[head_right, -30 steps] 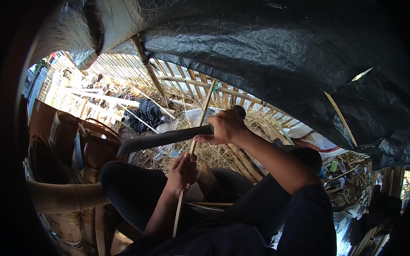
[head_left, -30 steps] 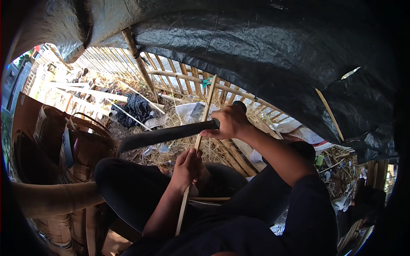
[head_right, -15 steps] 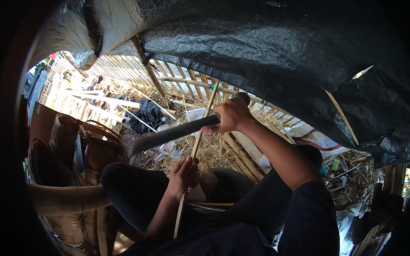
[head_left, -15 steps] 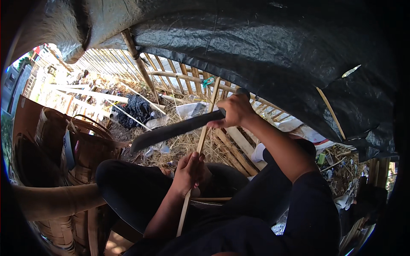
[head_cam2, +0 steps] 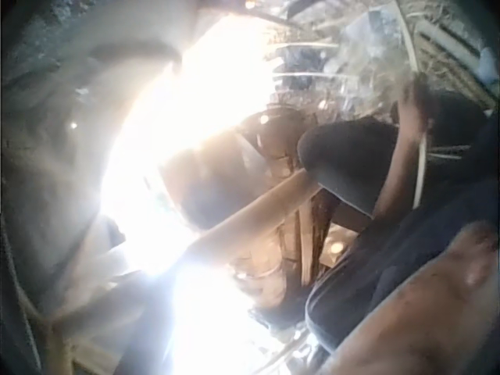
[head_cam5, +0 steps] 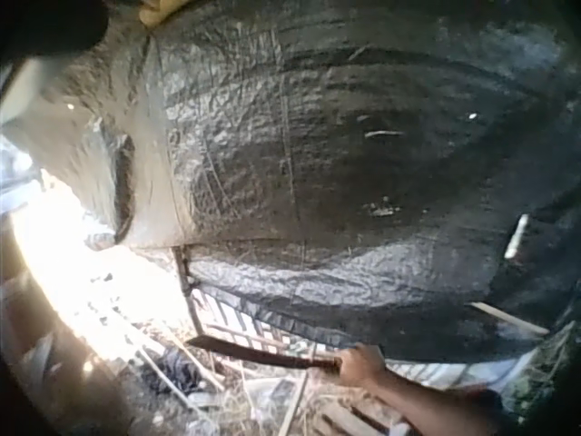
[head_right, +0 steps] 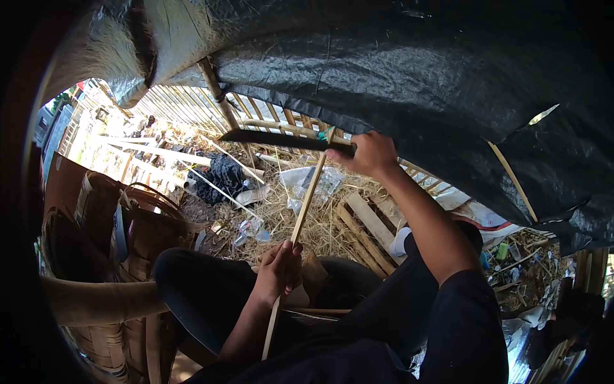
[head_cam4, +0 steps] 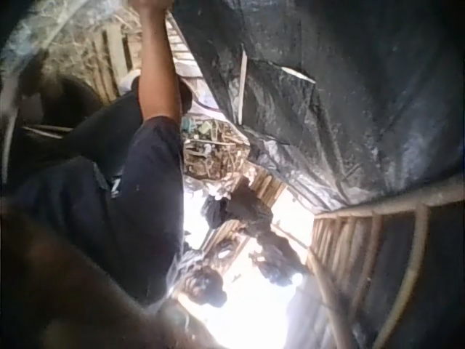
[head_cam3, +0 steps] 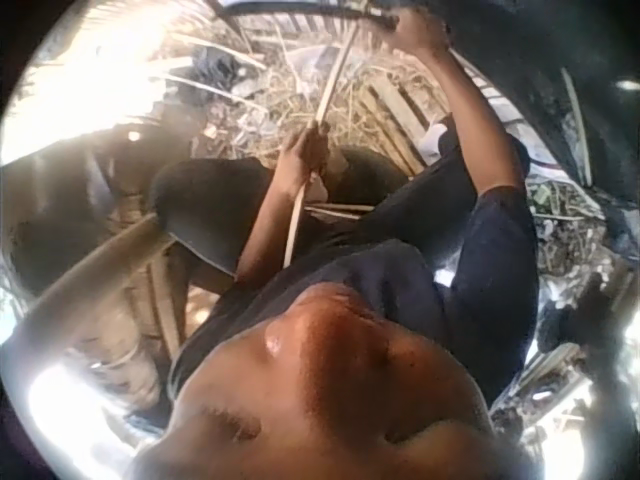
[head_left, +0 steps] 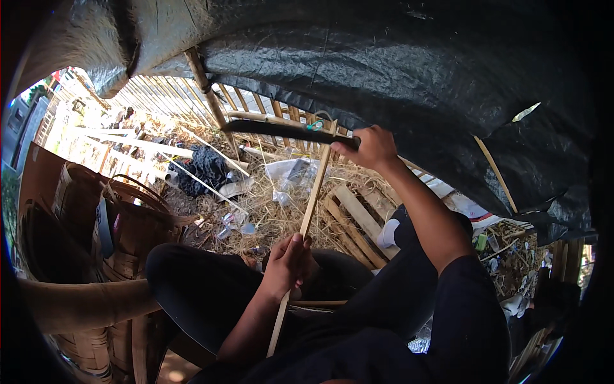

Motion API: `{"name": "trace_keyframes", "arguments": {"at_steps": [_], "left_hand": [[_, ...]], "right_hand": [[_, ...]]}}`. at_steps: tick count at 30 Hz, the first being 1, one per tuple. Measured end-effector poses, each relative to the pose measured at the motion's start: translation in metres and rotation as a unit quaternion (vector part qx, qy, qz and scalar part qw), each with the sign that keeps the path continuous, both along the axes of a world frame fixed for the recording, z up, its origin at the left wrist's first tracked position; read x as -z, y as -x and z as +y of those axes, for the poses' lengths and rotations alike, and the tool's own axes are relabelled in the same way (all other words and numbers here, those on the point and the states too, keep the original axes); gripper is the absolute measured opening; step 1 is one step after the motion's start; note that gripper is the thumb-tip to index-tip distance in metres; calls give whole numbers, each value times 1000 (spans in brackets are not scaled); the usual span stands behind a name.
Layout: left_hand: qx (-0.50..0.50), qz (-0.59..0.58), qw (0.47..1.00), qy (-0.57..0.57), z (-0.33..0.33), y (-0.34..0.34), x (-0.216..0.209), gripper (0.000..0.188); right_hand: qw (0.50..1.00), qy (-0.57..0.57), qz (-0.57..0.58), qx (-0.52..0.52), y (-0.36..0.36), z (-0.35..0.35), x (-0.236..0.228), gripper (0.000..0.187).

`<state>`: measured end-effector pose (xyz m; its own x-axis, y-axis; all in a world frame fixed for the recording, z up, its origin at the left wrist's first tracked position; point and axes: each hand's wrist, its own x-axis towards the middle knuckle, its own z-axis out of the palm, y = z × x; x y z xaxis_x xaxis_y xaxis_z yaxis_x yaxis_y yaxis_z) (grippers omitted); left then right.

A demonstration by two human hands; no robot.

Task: The person shaves a thin strip of wood using a large knife while holding the piece against their lap.

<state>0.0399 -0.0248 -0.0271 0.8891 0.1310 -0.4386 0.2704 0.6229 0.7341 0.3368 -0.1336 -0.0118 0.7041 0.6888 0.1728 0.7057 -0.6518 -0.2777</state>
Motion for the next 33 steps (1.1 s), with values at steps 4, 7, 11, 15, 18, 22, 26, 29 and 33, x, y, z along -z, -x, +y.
{"name": "trace_keyframes", "arguments": {"at_steps": [4, 7, 11, 15, 18, 22, 26, 29, 33], "left_hand": [[-10, 2, 1000, 13, 5, -1, -1, 35], [-24, 9, 1000, 9, 9, 2, 2, 35], [-23, 11, 1000, 2, 7, 1, -1, 34], [-23, -12, 998, 53, 5, -3, -2, 34], [-15, 0, 999, 49, 6, 0, -2, 34], [8, -4, 1000, -1, 0, -3, 4, 33], [1, 15, 999, 46, 1, -3, 6, 34], [9, 4, 998, 54, -2, 0, -6, 33], [14, 10, 998, 63, -6, -3, -4, 33]], "right_hand": [[996, -72, -14, -57, 8, 1, 13, 68], [988, -42, -49, -142, 27, 3, 20, 66], [998, -28, 55, 28, -12, -8, 21, 63], [998, -64, -18, -2, -1, -10, 33, 67], [999, -14, -10, -35, 11, -13, 24, 72], [993, -31, 61, 96, -6, -17, 21, 70], [996, -81, -43, -22, 11, -24, 29, 58], [998, -57, -20, -26, 8, -31, 22, 55], [997, -69, -4, 35, 6, -37, 18, 63]]}}
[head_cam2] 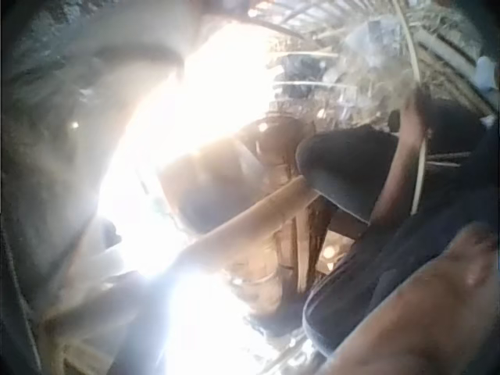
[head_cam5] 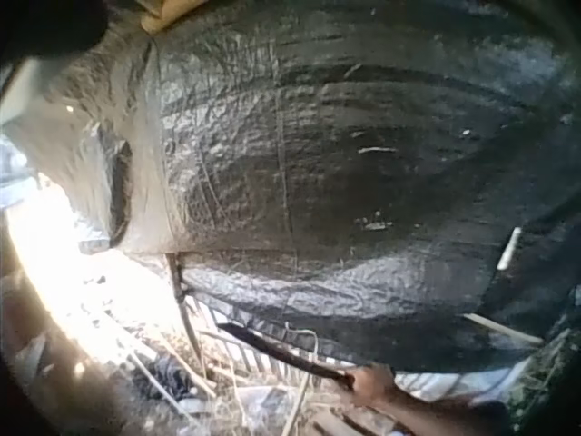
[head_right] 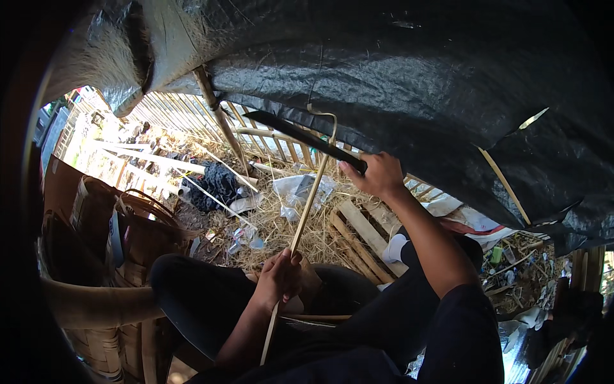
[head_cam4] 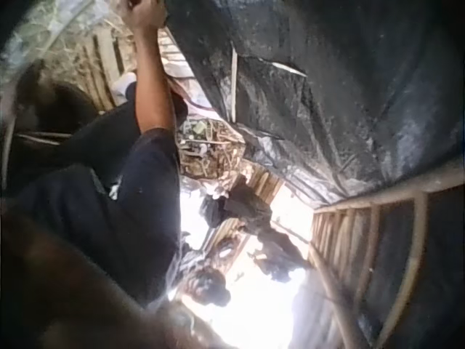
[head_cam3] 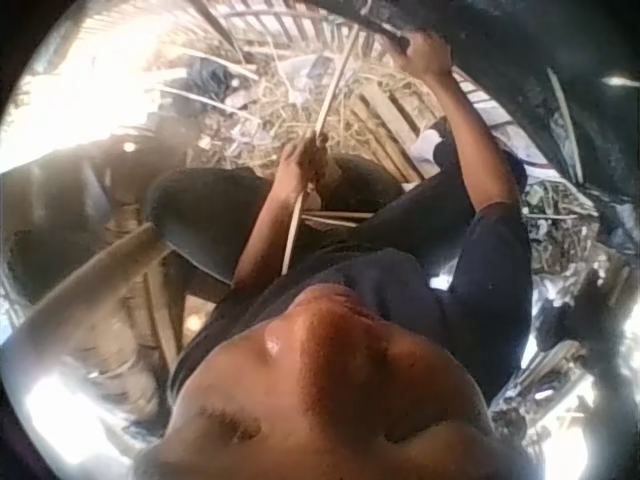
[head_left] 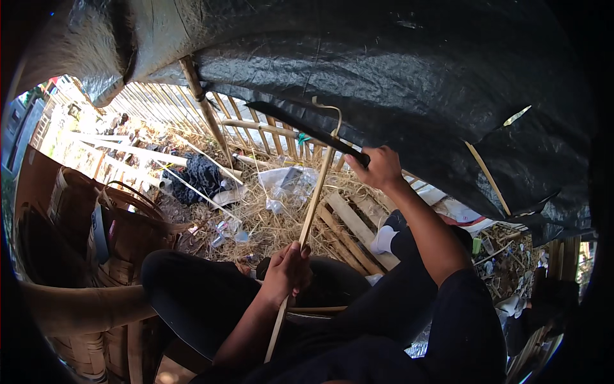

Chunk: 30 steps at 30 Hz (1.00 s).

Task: The person shaves a thin strip of wood using a large knife while holding the piece against their lap.

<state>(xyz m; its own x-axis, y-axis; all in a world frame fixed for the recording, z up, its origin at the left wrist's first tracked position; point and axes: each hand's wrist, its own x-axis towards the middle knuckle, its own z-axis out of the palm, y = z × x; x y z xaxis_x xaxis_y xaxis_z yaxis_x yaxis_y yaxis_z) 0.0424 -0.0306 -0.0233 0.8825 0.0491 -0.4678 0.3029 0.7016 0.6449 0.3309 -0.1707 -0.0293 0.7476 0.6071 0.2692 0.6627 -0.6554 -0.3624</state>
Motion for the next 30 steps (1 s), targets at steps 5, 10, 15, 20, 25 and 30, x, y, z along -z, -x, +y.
{"name": "trace_keyframes", "arguments": {"at_steps": [5, 10, 15, 20, 25, 30], "left_hand": [[-5, -16, 1000, -16, -1, 2, 0, 33], [5, -99, 994, 51, -3, 6, -14, 32], [-31, -36, 998, -37, 7, -2, 5, 35], [-59, -45, 997, -29, 20, -1, -7, 34], [-91, -28, 995, -37, 31, -3, -8, 32], [-93, -33, 995, -35, 27, -8, -9, 32]], "right_hand": [[996, 83, -16, -42, 6, -9, -10, 63], [984, -15, 50, 168, -31, -26, 18, 71], [964, 17, 235, 121, 10, -8, 21, 79], [946, -77, 287, 128, 14, -22, 35, 72], [955, -172, 237, 52, 25, -30, 32, 51], [935, -110, 331, -63, 43, -23, 35, 39]]}}
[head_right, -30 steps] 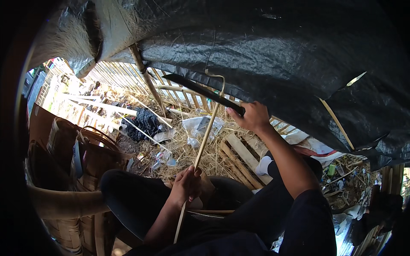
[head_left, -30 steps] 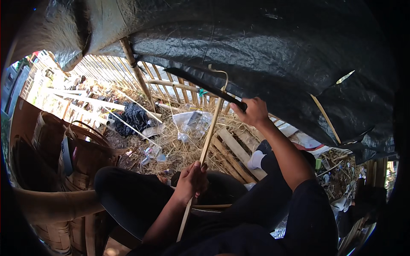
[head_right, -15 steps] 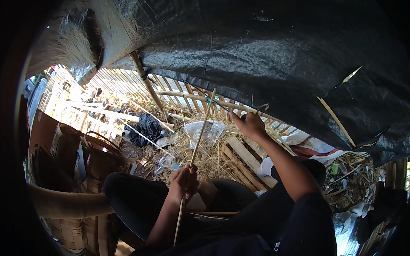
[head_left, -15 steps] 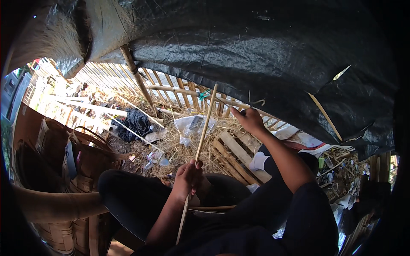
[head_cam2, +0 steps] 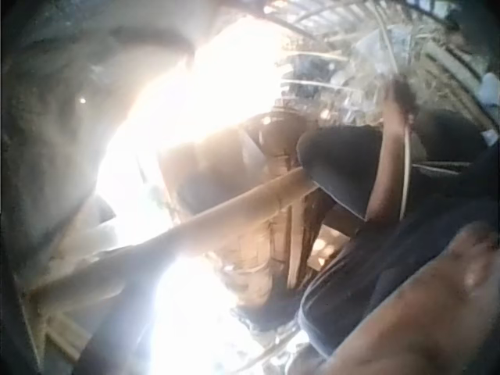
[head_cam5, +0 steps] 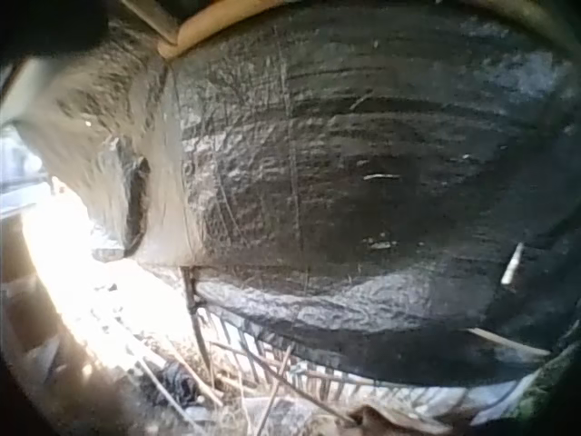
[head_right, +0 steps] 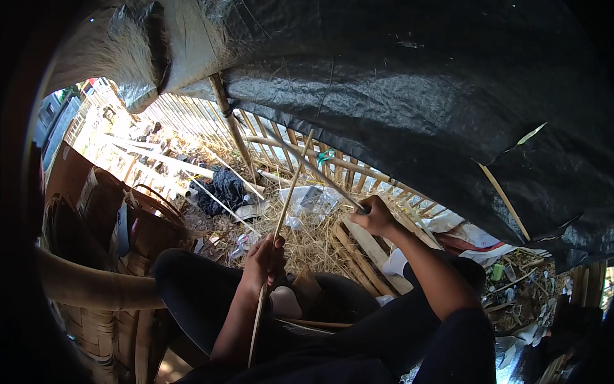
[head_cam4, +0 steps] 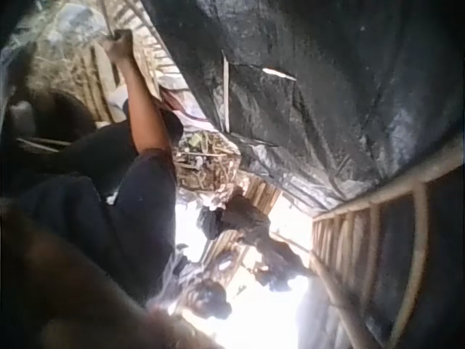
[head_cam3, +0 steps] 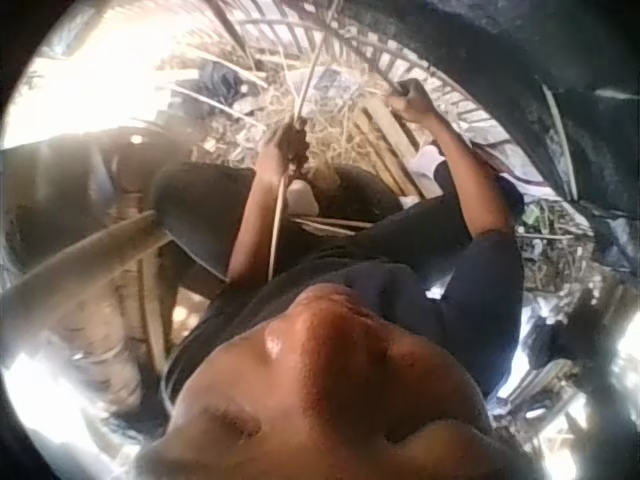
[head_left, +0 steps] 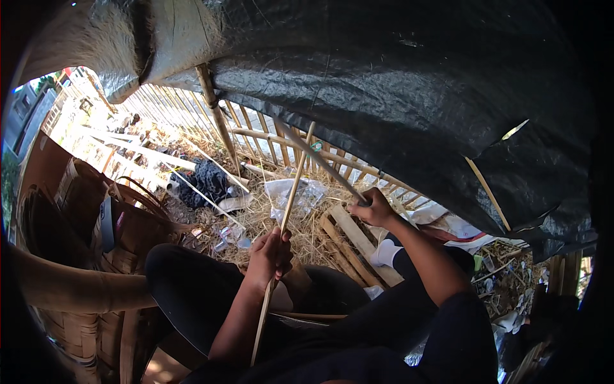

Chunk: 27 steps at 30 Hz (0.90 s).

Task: The person shaves a thin strip of wood using a large knife while holding the piece against their lap.

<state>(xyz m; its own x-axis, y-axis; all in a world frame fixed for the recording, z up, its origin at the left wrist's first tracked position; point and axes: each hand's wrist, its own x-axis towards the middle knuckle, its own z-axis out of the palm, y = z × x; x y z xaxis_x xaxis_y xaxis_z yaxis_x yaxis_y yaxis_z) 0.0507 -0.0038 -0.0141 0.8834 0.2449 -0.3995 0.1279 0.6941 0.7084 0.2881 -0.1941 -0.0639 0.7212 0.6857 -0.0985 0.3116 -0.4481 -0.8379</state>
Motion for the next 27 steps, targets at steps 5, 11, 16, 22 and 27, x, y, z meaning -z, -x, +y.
{"name": "trace_keyframes", "arguments": {"at_steps": [5, 11, 16, 22, 27], "left_hand": [[31, 26, 992, -118, -3, 1, 5, 32], [-4, 9, 999, -53, 8, -2, 22, 32], [21, -7, 998, -60, -6, -7, 37, 35], [102, 3, 954, -283, -40, -9, 40, 40], [128, 39, 968, -212, -33, 0, 16, 42]], "right_hand": [[983, 142, 114, -20, 1, 0, 41, 31], [986, 35, 150, -66, 16, 5, 20, 29], [938, -121, 324, -30, 52, 18, -15, 33], [939, -138, 312, 47, 67, 42, -23, 30], [942, -181, 278, 48, 43, 55, -35, 33]]}}
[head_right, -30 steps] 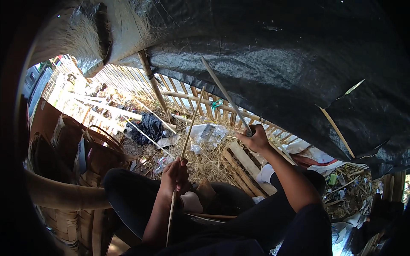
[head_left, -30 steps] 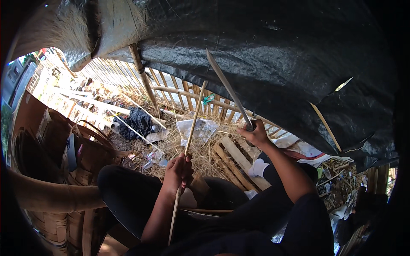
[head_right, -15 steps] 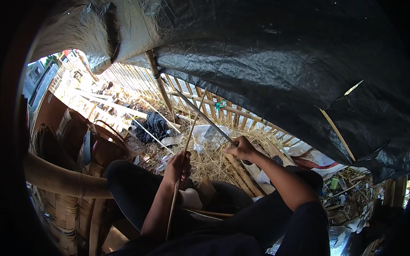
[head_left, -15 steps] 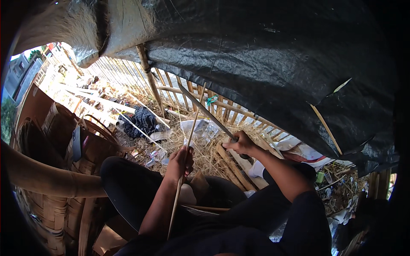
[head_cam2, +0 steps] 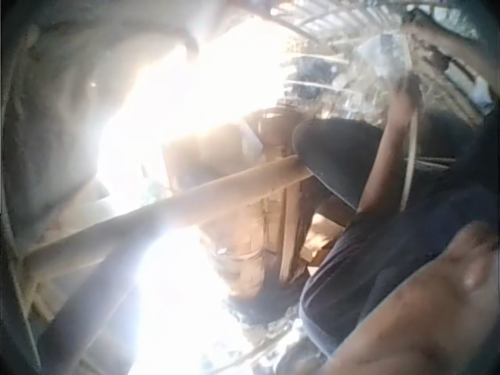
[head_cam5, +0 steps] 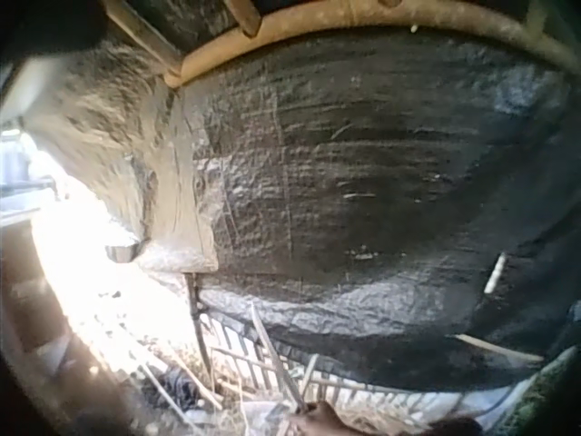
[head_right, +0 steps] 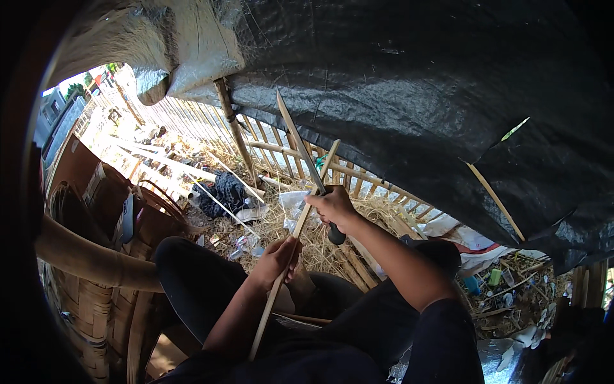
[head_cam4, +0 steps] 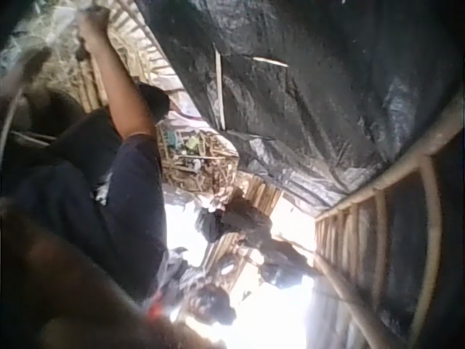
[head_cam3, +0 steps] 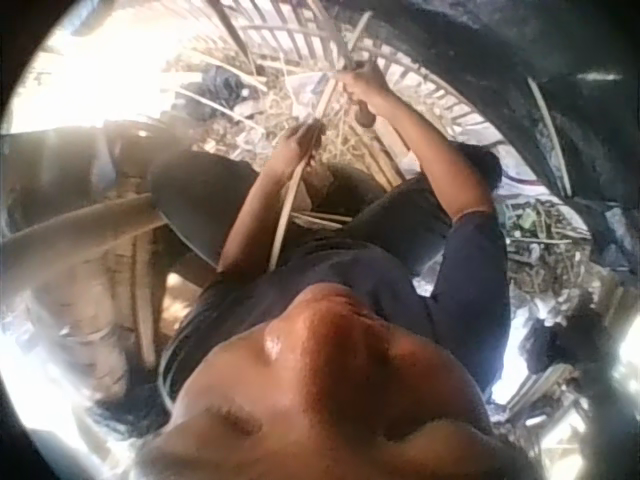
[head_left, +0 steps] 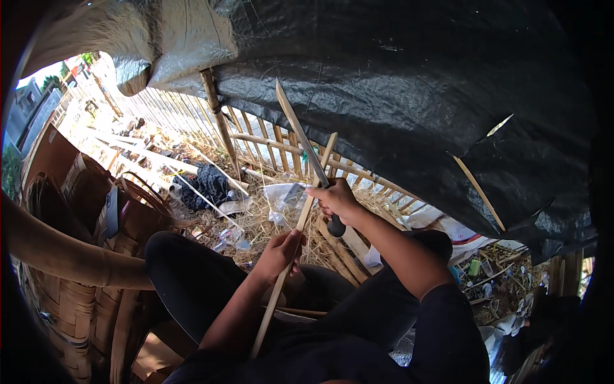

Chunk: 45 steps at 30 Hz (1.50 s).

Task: The person shaves a thin strip of wood using a large knife while holding the piece against their lap.

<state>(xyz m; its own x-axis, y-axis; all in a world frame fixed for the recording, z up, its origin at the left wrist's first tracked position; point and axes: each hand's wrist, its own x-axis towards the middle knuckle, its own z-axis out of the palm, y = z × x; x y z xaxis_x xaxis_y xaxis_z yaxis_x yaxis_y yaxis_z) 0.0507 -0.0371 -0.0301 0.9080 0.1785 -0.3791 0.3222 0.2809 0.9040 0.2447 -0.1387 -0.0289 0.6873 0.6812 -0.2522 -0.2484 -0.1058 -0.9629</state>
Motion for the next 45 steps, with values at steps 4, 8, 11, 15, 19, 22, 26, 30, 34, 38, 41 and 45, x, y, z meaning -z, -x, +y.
{"name": "trace_keyframes", "arguments": {"at_steps": [4, 8, 11, 15, 19, 22, 26, 30, 34, 38, 41, 45], "left_hand": [[71, 10, 989, 128, 5, 15, -15, 44], [89, 7, 983, 160, 4, 23, -31, 45], [97, 26, 984, 149, 4, 30, -38, 47], [-7, -27, 994, 106, 18, 26, -14, 46], [-93, -26, 973, 210, 29, 18, -15, 41], [-119, -30, 959, 255, 30, 14, -19, 36], [-116, -19, 970, 212, 31, 16, -8, 36], [-121, 4, 965, 232, 26, 14, -10, 37], [-139, 3, 956, 259, 31, 12, -5, 35], [-145, 15, 945, 292, 34, 11, -12, 35], [-134, -5, 944, 303, 35, 9, -14, 35], [-137, 4, 944, 302, 39, 18, -12, 38]], "right_hand": [[996, 9, -79, 38, -34, 1, -27, 33], [986, -8, -151, 72, -65, -5, -36, 30], [978, -37, -188, 86, -69, -5, -36, 26], [909, -22, -410, 75, -46, 6, -27, 30], [888, 83, -451, -32, -15, 13, -28, 32], [861, 126, -487, -69, 16, 18, -30, 21], [798, 189, -564, -101, 30, 24, -19, 15], [776, 219, -577, -130, 11, 31, -1, 19], [764, 191, -599, -142, 1, 43, 3, 21], [759, 196, -602, -148, -15, 52, -2, 21], [745, 221, -619, -115, -37, 52, -2, 22], [737, 195, -630, -147, -33, 51, -7, 21]]}}
